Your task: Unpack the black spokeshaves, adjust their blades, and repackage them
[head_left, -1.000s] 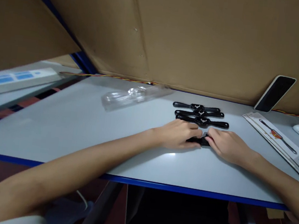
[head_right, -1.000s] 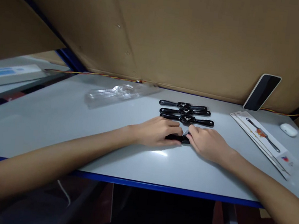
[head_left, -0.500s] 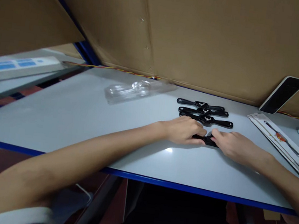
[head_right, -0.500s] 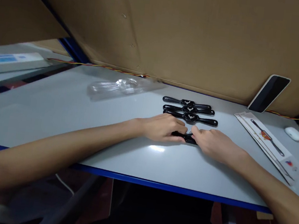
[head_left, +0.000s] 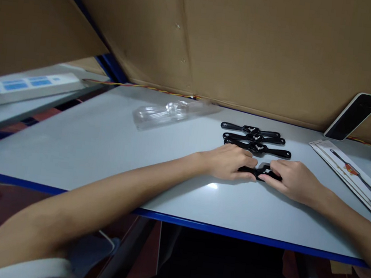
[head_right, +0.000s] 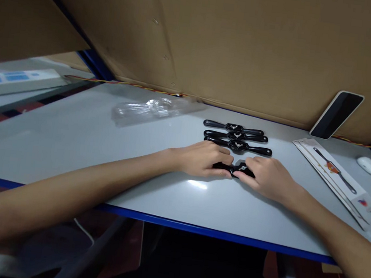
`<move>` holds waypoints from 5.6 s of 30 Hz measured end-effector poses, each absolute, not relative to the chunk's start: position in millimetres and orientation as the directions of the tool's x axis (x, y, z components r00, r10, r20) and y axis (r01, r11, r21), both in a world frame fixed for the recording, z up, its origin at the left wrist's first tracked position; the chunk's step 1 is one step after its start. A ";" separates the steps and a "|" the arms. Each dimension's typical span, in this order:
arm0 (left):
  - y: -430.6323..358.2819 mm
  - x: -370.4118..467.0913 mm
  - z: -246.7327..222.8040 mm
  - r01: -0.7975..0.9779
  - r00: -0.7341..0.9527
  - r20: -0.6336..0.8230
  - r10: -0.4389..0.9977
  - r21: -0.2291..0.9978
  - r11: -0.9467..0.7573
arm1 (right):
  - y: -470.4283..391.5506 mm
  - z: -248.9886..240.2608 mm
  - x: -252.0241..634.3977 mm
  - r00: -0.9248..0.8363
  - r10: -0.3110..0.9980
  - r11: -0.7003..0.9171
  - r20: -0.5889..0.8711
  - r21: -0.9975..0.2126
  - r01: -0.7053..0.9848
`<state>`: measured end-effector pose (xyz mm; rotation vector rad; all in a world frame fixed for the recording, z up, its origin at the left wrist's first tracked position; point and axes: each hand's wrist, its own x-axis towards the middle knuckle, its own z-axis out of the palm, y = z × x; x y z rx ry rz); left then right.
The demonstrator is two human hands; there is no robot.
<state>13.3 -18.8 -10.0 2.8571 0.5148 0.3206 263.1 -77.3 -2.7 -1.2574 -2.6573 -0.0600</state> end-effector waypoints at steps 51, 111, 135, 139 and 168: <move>-24.6 11.8 -8.8 0.354 0.900 0.158 0.406 0.279 -0.893 | -77.4 -8.6 270.4 -0.580 0.699 0.715 0.418 -0.396 0.577; -26.0 11.0 -8.1 0.362 0.895 0.159 0.417 0.290 -0.886 | -74.8 -15.4 272.1 -0.707 0.548 0.837 0.448 -0.284 0.469; -25.3 11.0 -9.9 0.373 0.891 0.152 0.427 0.291 -0.881 | -79.3 -17.3 265.6 -0.602 0.637 0.763 0.481 -0.283 0.581; -24.3 9.6 -12.4 0.363 0.897 0.158 0.413 0.272 -0.891 | -78.4 -15.9 267.0 -0.596 0.626 0.772 0.502 -0.295 0.563; -24.8 10.0 -13.4 0.372 0.891 0.178 0.418 0.241 -0.896 | -79.4 -14.7 266.9 -0.686 0.579 0.815 0.440 -0.277 0.510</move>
